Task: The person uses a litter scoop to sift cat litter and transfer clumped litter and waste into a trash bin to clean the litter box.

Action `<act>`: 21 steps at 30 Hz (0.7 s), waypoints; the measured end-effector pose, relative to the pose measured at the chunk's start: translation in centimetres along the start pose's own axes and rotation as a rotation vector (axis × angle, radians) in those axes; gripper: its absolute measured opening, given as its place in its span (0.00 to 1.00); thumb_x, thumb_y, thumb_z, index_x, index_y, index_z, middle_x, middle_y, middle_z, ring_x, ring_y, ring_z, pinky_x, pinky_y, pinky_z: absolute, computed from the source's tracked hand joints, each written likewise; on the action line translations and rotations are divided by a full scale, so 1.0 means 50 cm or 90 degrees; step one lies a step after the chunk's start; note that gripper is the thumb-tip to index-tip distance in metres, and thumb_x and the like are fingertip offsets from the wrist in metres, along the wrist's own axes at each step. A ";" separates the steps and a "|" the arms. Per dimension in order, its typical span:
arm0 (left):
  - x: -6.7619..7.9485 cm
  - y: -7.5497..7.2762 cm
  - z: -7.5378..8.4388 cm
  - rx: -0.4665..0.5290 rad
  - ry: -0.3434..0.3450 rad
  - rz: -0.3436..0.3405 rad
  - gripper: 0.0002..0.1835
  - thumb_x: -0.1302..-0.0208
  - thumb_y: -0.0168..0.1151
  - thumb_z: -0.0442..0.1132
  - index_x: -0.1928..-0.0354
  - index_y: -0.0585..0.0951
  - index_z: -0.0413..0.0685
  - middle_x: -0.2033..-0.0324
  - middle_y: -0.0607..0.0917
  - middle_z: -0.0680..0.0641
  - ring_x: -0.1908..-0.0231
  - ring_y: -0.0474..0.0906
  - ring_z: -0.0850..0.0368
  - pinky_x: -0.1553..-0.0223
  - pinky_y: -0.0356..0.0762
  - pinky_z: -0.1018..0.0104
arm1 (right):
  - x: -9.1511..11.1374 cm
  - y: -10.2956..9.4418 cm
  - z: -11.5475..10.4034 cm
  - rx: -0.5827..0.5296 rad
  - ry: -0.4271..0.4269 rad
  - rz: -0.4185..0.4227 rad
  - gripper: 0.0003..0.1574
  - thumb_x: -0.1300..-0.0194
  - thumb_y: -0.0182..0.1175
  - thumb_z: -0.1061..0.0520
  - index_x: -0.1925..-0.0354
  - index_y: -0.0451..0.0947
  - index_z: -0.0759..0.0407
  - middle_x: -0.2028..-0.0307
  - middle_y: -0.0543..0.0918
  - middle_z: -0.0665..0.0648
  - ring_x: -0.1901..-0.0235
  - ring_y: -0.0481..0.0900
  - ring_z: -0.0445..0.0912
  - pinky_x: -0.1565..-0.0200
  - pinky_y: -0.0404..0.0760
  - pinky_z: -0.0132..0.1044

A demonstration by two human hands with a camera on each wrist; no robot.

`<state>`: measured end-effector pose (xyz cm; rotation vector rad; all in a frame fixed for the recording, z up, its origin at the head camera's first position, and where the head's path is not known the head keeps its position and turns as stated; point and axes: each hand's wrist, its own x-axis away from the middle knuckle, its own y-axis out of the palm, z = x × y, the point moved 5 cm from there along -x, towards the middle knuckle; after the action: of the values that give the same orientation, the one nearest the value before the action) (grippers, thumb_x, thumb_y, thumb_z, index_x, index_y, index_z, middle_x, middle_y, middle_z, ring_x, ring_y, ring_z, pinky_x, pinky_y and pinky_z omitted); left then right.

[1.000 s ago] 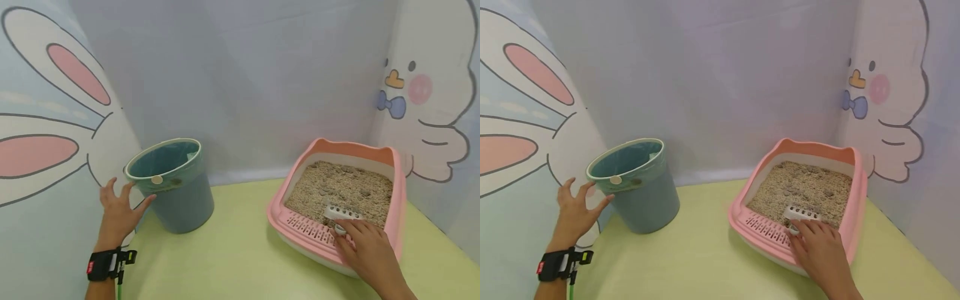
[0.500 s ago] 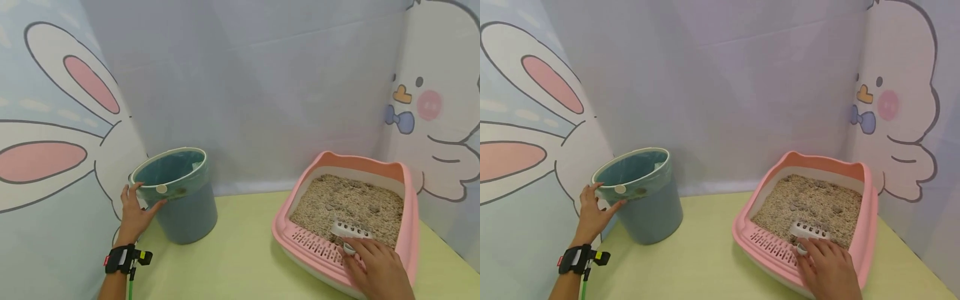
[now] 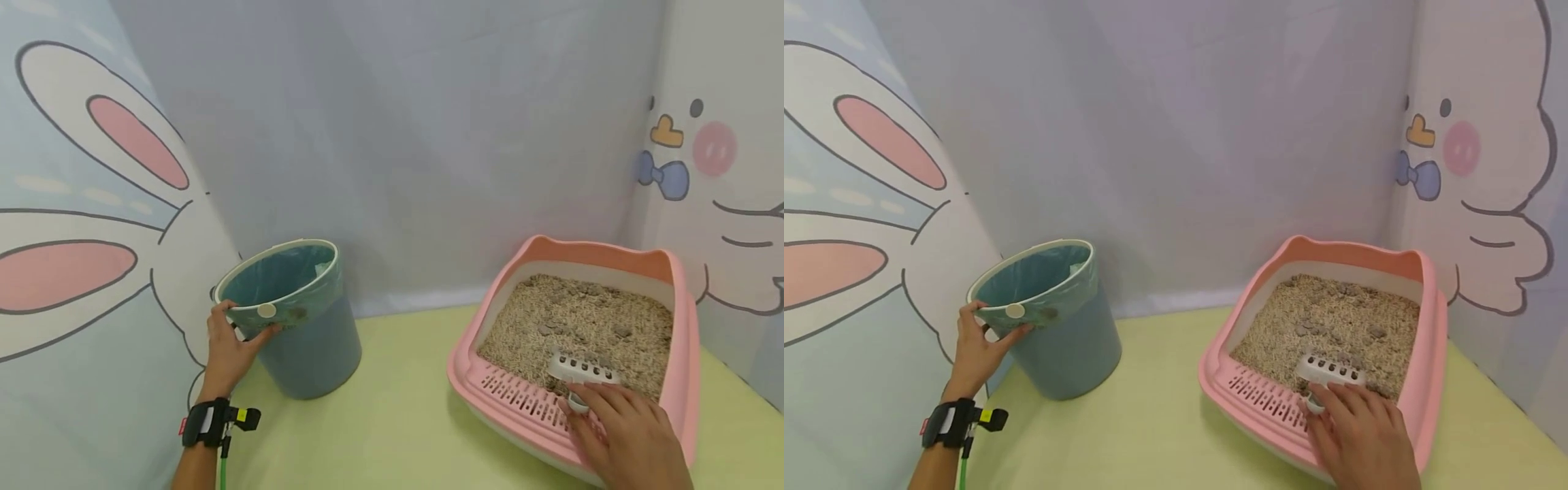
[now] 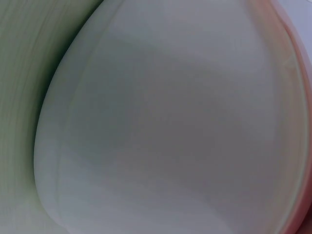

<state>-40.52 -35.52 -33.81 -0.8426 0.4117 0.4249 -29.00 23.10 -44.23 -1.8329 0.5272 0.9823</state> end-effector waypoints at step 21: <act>0.033 0.055 0.087 0.040 0.068 -0.012 0.45 0.39 0.78 0.47 0.34 0.53 0.46 0.35 0.58 0.31 0.28 0.62 0.29 0.33 0.69 0.25 | -0.006 -0.005 -0.001 0.002 0.022 -0.035 0.20 0.41 0.73 0.51 0.48 0.88 0.49 0.56 0.91 0.61 0.54 0.83 0.66 0.50 0.77 0.66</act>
<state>-39.76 -30.14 -33.75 -0.8098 0.5132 0.3483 -28.98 23.13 -43.81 -1.8552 0.4961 0.9130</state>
